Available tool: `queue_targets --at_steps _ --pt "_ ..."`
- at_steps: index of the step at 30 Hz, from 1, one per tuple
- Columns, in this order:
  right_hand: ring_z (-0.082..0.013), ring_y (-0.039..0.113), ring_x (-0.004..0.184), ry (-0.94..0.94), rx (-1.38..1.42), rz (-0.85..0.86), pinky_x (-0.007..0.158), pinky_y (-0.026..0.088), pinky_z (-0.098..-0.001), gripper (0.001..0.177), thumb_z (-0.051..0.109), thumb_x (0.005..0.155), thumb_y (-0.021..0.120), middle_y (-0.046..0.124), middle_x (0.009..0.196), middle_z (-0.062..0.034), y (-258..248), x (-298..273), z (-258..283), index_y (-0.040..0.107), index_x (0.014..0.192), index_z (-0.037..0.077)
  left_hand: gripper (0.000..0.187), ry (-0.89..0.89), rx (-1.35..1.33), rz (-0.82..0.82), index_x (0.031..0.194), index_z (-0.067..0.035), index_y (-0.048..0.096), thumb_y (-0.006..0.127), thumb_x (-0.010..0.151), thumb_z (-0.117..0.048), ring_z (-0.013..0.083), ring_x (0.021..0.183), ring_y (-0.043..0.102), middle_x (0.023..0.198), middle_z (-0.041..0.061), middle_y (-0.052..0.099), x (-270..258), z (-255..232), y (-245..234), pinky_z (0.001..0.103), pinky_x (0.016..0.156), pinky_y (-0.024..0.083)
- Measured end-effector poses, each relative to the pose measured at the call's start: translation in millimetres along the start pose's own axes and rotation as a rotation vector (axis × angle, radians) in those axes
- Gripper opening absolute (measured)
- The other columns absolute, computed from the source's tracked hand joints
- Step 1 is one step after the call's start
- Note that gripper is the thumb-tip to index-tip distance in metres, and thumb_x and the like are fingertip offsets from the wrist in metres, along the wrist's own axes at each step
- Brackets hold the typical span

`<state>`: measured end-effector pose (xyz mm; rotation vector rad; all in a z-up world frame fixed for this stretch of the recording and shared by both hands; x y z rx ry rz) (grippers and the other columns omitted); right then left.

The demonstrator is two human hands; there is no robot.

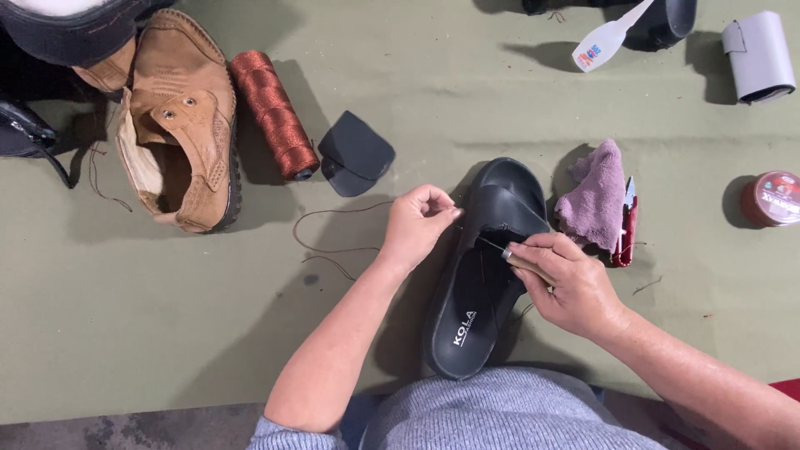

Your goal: The person sews a black slide sandal using a curved awl and thread. They repeatedly pierce the sandal's upper strap with the awl and pull the thread through to stitch the material. The workspace contains other shoes, spools of thread, and shoe polish.

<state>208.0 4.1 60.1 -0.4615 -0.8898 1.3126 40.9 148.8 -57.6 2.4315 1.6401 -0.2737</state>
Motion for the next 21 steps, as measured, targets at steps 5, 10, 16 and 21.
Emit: queue_targets --at_steps 5,10,16,21 --pt "-0.0332 0.075 0.084 0.005 0.007 -0.005 0.067 0.061 -0.0391 0.024 0.012 0.087 0.076 0.072 0.102 -0.0125 0.4 1.4 1.9 0.08 0.111 0.009 0.01 0.027 0.036 -0.014 0.084 -0.011 0.075 0.079 0.077 -0.005 0.0054 0.066 0.061 0.07 0.001 0.071 -1.3 0.5 -6.7 0.019 0.058 0.049" --pt "-0.0315 0.075 0.082 0.017 0.011 -0.013 0.066 0.061 -0.0378 0.024 0.012 0.086 0.077 0.072 0.101 -0.0114 -0.6 2.5 2.4 0.08 0.11 0.01 0.01 0.043 0.114 -0.019 0.083 -0.012 0.076 0.08 0.077 -0.006 0.0058 0.062 0.061 0.067 0.0 0.071 -4.4 -6.0 -11.8 0.019 0.055 0.048" --pt "-0.0343 0.075 0.084 0.005 0.016 -0.016 0.065 0.061 -0.0391 0.024 0.01 0.088 0.075 0.072 0.1 -0.0135 -1.0 2.7 5.1 0.08 0.112 0.008 0.008 0.039 0.081 0.005 0.083 -0.011 0.075 0.08 0.079 -0.007 0.0079 0.064 0.062 0.069 0.002 0.071 1.2 0.4 -6.7 0.022 0.057 0.049" --pt "-0.0329 0.076 0.085 -0.007 0.019 -0.019 0.067 0.061 -0.0389 0.024 0.01 0.087 0.076 0.072 0.099 -0.0135 -2.5 4.1 7.9 0.08 0.111 0.008 0.009 0.044 0.122 0.012 0.083 -0.012 0.074 0.079 0.078 -0.006 0.008 0.063 0.062 0.067 0.002 0.071 5.2 0.8 -2.0 0.021 0.055 0.049"
Point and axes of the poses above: each hand's wrist, its own x-axis towards the middle knuckle, its own y-axis out of the palm, z = x × y, the point moved 8 cm from there along x, towards the middle knuckle
